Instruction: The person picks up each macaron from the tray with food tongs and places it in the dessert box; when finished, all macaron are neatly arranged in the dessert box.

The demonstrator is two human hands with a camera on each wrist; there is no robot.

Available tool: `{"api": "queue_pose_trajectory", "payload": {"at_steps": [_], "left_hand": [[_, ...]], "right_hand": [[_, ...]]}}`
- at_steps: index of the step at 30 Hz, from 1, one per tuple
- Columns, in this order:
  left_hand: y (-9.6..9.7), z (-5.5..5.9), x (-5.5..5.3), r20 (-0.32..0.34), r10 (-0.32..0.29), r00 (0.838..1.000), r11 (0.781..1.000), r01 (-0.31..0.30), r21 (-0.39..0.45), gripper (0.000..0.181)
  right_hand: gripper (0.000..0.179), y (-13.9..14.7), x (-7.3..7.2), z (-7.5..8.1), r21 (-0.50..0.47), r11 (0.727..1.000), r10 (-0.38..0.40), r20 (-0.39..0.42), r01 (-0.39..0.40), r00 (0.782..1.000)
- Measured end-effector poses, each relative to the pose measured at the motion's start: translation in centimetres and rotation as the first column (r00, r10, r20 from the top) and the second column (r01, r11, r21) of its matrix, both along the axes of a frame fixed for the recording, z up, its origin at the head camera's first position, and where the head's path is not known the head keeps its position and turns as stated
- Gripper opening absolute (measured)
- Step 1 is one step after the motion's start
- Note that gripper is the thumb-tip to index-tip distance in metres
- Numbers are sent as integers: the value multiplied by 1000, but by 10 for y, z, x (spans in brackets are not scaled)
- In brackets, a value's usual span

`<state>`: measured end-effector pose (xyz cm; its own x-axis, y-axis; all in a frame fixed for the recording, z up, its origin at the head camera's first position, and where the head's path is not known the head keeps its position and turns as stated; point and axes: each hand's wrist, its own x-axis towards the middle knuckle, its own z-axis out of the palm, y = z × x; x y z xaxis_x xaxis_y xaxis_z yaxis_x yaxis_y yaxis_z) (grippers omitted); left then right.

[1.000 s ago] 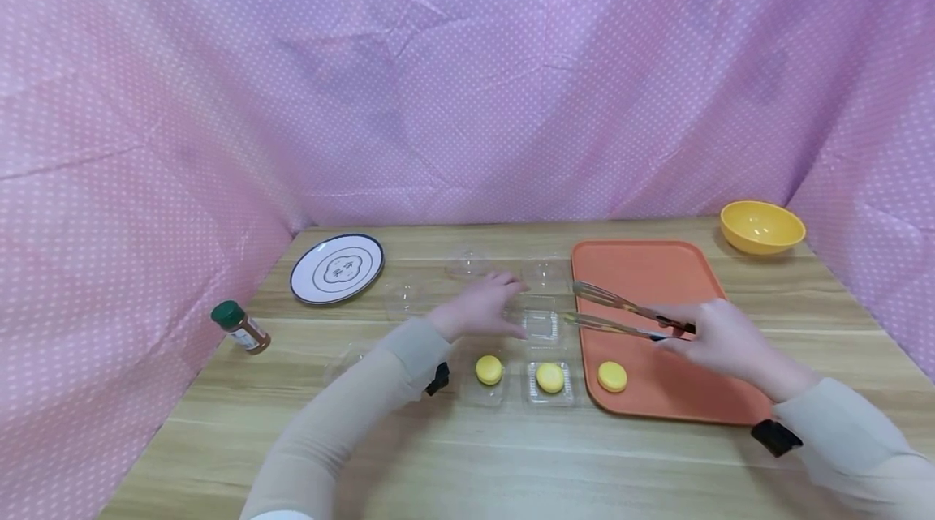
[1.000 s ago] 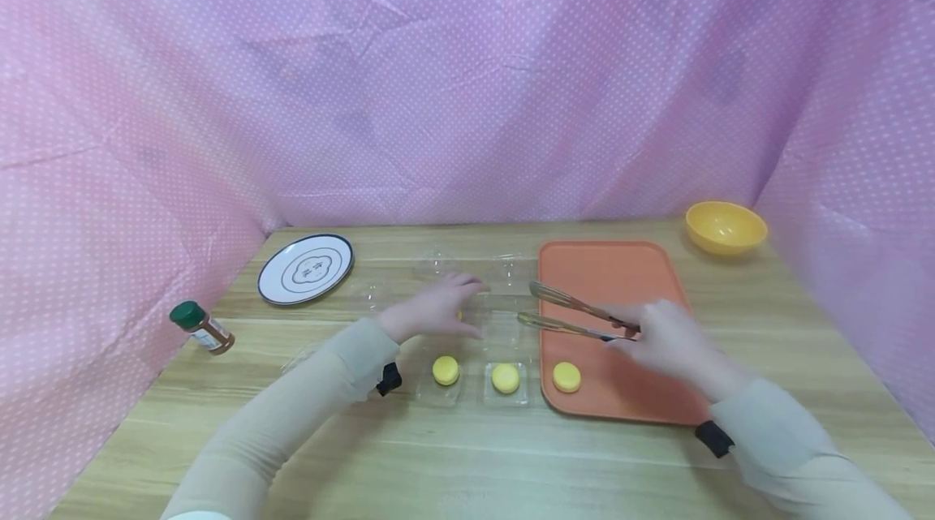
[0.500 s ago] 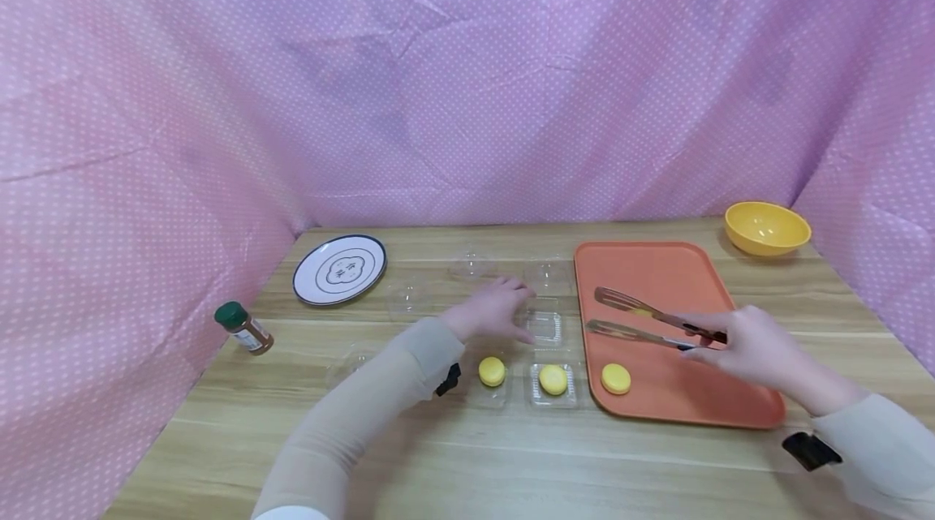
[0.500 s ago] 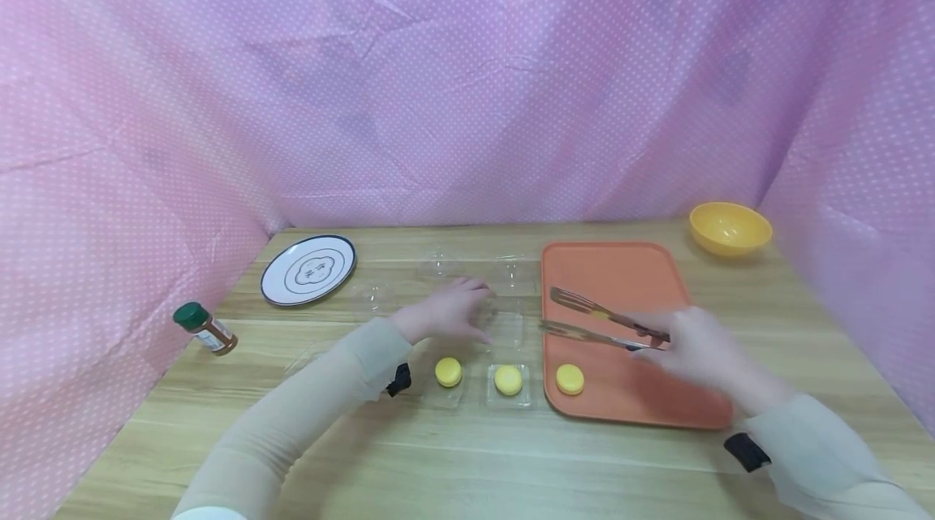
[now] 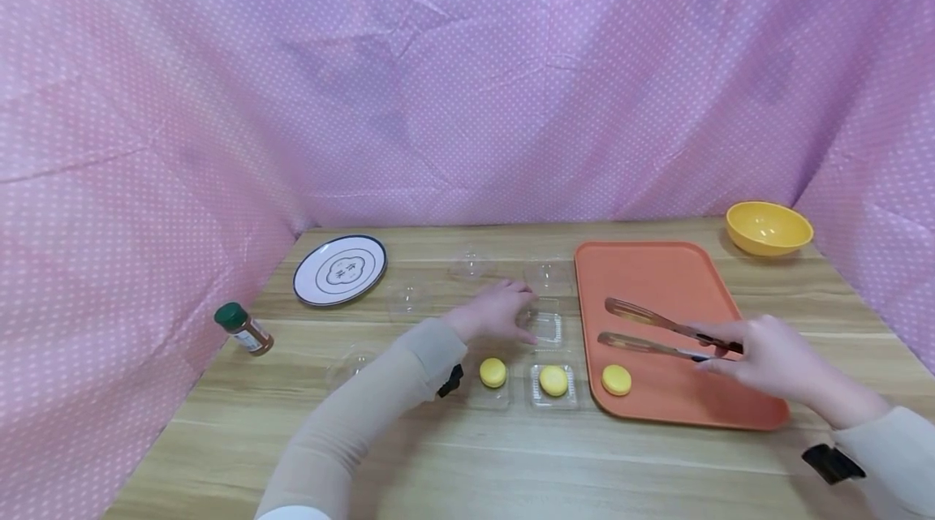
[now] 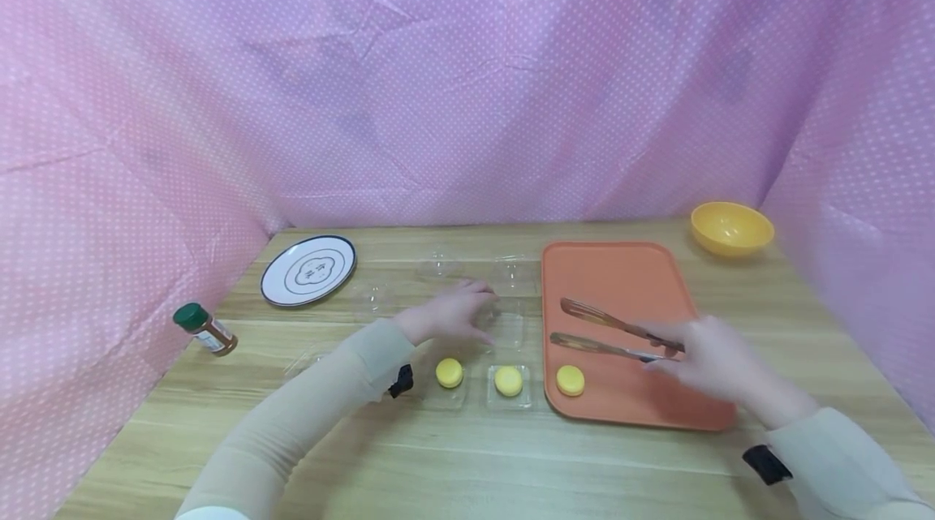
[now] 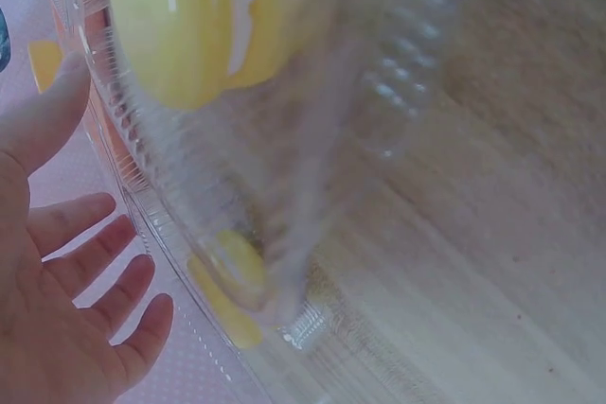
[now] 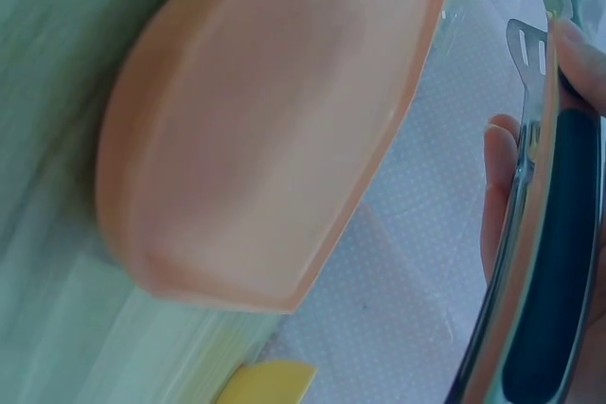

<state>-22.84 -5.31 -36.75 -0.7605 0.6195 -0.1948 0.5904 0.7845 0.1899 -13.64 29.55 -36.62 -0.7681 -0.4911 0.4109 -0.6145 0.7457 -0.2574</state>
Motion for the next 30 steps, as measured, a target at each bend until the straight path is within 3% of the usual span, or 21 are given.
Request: {"api": "queue_pose_trajectory", "payload": {"at_steps": [4,14,30], "left_hand": [[1,0,2,22,4,1000,1000,-4,27,76],[3,-5,-3,-6,-24,1000,999,24,22,75],[1,-3,-7,28,-37,999,998,36,43,77]], "right_hand": [[48,4,3,-2,-17,999,33,-40,-34,999],[53,18,8,-2,-1,996,87,-65,-87,994],[54,20,13,-16,13,985,173,18,-174,985]]}}
